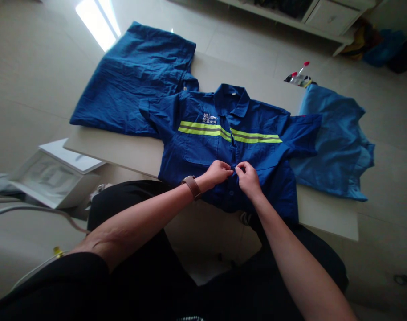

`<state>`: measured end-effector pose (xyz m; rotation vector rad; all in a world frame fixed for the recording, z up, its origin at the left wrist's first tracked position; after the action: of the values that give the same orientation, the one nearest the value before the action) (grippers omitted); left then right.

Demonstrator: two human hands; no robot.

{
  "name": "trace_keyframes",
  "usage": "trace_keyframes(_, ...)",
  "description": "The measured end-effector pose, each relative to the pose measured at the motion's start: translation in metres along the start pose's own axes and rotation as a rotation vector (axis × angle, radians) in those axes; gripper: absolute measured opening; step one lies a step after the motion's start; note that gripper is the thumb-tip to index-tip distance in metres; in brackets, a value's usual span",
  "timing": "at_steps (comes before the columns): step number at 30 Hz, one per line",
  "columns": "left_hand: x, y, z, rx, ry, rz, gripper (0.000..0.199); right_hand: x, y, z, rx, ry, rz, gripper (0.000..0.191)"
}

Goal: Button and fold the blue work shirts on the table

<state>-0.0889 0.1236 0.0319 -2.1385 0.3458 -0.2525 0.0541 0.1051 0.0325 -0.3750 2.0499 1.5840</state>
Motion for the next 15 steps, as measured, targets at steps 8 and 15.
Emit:
trace_keyframes(8, 0.002, 0.0, 0.0, 0.092, -0.013, -0.018, 0.013, -0.005, -0.005, 0.006, 0.032, -0.027, 0.055, 0.019)
trace_keyframes(15, -0.006, -0.009, -0.003, 0.148, 0.069, 0.216, 0.012, -0.021, 0.025, -0.002, -0.138, -0.089, -0.066, 0.012)
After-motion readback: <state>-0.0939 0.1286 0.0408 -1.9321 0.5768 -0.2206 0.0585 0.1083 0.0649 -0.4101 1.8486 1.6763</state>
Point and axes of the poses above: each hand's wrist, its own z-axis towards the middle knuckle, its own x-axis out of the palm, y = z × x, the point moved 6 cm from there along z, towards the middle knuckle, and after that the axes turned 2 degrees about x, right-handed, at the moved point
